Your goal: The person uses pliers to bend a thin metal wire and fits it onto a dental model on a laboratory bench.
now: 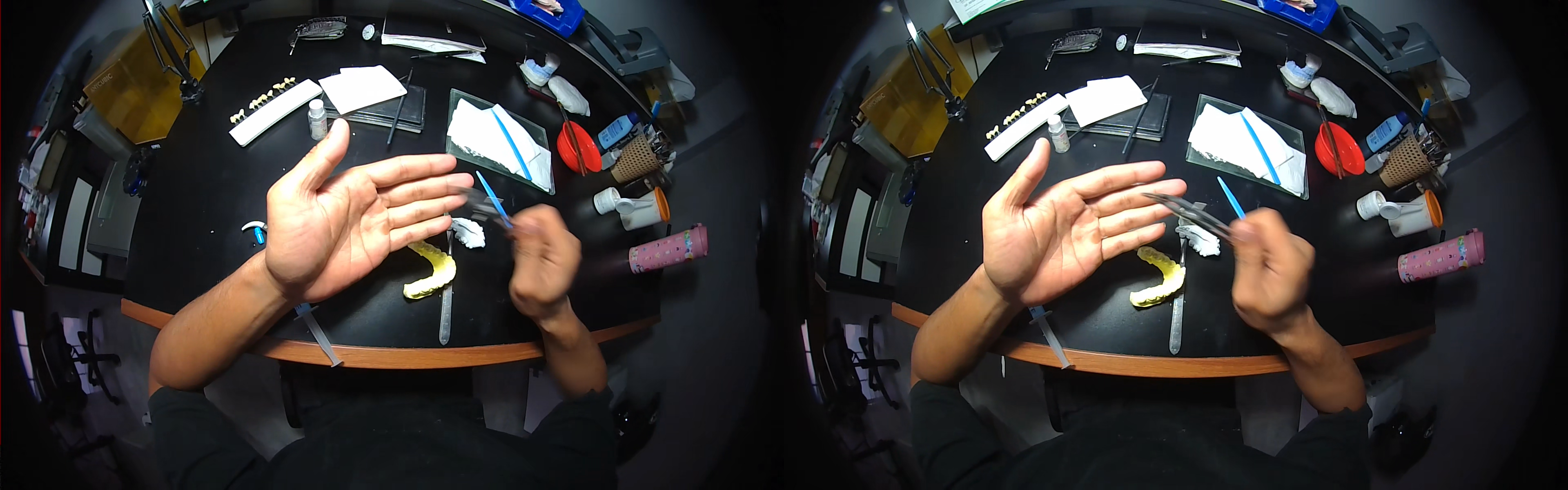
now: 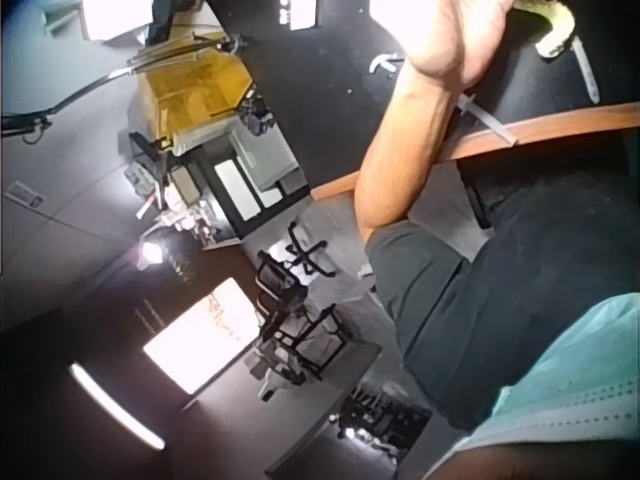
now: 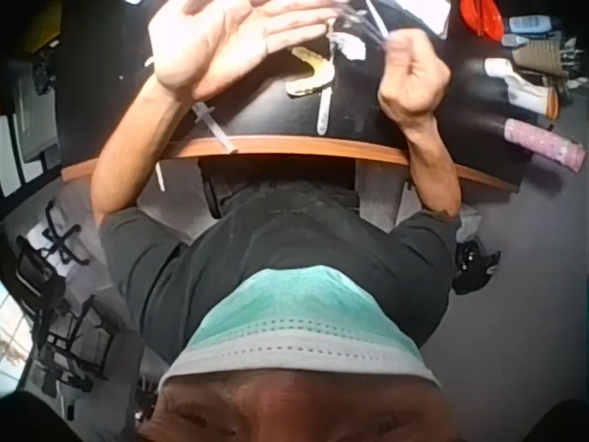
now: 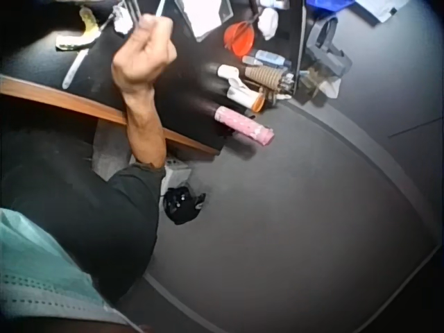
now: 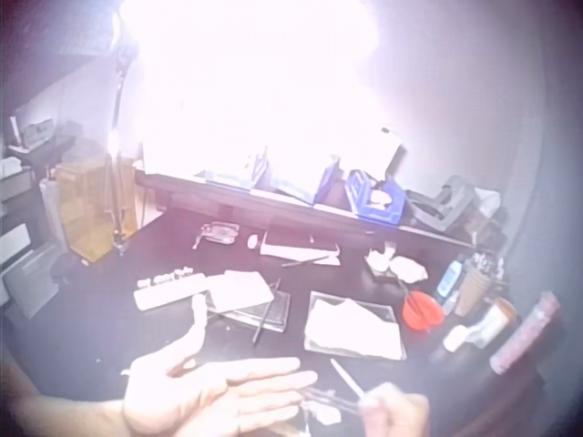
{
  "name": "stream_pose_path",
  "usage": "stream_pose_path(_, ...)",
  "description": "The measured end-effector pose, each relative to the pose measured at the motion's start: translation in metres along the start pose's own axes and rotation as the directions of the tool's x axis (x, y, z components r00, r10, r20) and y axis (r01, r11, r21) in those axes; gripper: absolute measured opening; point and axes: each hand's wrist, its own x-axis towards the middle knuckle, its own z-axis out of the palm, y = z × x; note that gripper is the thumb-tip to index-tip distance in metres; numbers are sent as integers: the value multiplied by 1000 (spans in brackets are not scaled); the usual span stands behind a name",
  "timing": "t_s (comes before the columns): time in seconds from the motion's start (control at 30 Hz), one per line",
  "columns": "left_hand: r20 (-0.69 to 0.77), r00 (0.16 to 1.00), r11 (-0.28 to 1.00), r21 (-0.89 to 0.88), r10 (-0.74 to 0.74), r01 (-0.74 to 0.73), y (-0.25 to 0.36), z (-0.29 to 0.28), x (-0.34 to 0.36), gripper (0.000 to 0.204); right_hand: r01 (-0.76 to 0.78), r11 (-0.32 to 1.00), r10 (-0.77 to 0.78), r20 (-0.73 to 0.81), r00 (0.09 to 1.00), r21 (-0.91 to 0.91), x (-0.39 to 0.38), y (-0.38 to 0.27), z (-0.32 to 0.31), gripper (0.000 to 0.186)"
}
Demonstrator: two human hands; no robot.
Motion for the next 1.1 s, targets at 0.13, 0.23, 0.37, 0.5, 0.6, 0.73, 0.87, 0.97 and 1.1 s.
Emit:
stream_pose_path(0.13, -18, 998, 998, -10, 61, -61, -1, -4, -4, 94, -166, 964, 181, -52, 982, 209, -5, 0, 10, 31)
stream_pose_path(0.23, -2, 997, 996, -18, 82, -82, 0, -1, -2, 93, -88, 936, 143, -139, 980, 342, -4, -7, 9, 31)
stream_pose_path(0.37, -8, 992, 992, 10, 124, -124, 1, -4, -3, 91, -109, 990, 108, 15, 994, 92, -1, 0, 7, 28)
stream_pose_path(0.5, -2, 993, 993, -8, 122, -122, 1, -1, -2, 91, 46, 993, -45, -14, 999, 109, -6, -3, 3, 25)
stream_pose_path(0.6, 2, 991, 991, -23, 131, -131, 2, -2, -5, 91, -12, 999, 15, 106, 994, -35, 0, 0, 6, 26)
stream_pose_path(0.73, -14, 990, 990, 1, 142, -142, -1, 2, -3, 91, 82, 982, -58, -144, 988, 167, -8, -4, 5, 22)
stream_pose_path(0.87, -18, 989, 985, 91, 148, -146, -1, 0, -2, 92, -90, 995, 89, 35, 995, 40, -3, 0, 5, 24)
stream_pose_path(0.97, -17, 990, 990, 8, 138, -138, -1, 1, -3, 92, 14, 963, 40, -197, 980, 268, -11, -5, 7, 27)
stream_pose_path(1.1, 21, 991, 991, 30, 131, -132, 1, -1, -5, 92, -61, 997, 61, -19, 998, 43, -6, 5, 7, 26)
